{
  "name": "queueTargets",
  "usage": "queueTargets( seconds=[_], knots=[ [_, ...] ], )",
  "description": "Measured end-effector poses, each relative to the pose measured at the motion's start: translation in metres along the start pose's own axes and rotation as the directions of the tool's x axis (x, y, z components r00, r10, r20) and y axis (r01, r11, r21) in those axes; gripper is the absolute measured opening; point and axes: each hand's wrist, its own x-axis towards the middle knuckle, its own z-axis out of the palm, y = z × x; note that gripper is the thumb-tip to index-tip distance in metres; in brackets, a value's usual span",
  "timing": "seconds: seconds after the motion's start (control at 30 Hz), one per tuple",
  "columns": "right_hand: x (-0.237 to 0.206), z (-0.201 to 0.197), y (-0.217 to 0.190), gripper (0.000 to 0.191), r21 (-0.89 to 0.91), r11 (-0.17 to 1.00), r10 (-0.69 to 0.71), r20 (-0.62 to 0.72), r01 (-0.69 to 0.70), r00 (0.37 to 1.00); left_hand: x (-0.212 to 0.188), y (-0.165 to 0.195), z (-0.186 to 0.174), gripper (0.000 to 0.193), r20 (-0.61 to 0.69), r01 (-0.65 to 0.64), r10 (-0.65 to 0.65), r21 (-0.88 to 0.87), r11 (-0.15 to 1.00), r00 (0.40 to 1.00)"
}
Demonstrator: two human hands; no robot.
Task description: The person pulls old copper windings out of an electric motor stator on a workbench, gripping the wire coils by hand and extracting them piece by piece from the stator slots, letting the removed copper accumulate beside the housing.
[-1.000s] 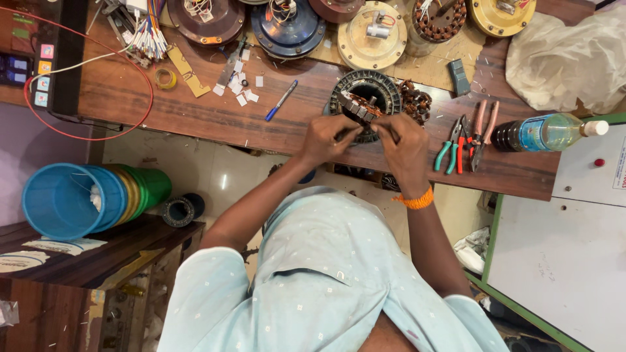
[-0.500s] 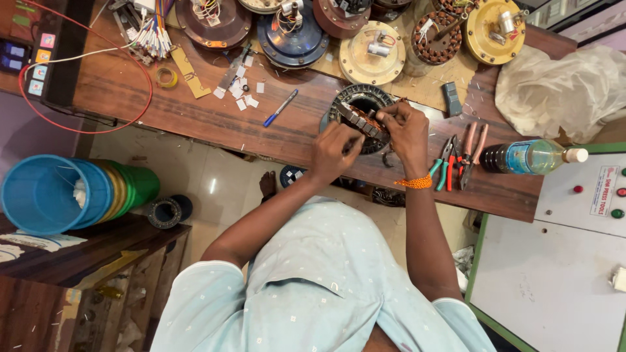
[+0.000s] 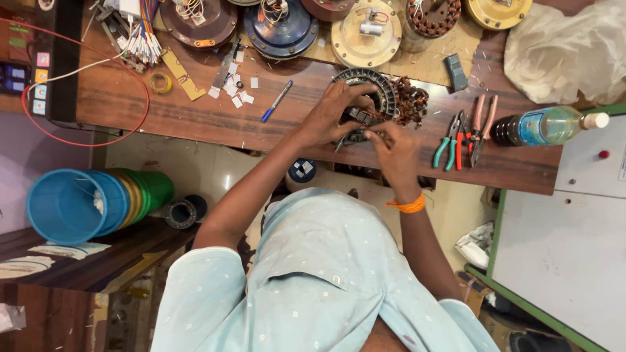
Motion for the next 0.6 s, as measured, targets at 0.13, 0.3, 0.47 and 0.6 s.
queueTargets(
  seconds=[0.13,0.3,0.47,0.6],
  knots=[
    [-0.010,0.018,-0.005,0.011,-0.073,0.978,-0.205,-0.116,0.198,0.972,-0.008,-0.004,0.005,0.049,0.013,-0.102,0.102,0.257,0.961,0.995],
    [-0.019,0.021,-0.006,0.007,0.053,0.998,-0.021,-0.090,0.025,0.996,-0.030,-0.010,0.010,0.031,-0.018,-0.388,0.476,0.552,0.738,0.879],
    [-0.026,0.000,-0.012,0.008,0.088,0.992,0.087,0.021,-0.089,0.996,-0.033,-0.020,0.019,0.016,-0.021,-0.349,0.424,0.532,0.771,0.905],
    [-0.015,-0.018,-0.021,0.010,0.013,0.996,-0.084,0.042,0.084,0.996,-0.035,-0.012,0.034,0.013,-0.285,-0.111,0.195,0.285,0.952,0.938]
  ],
)
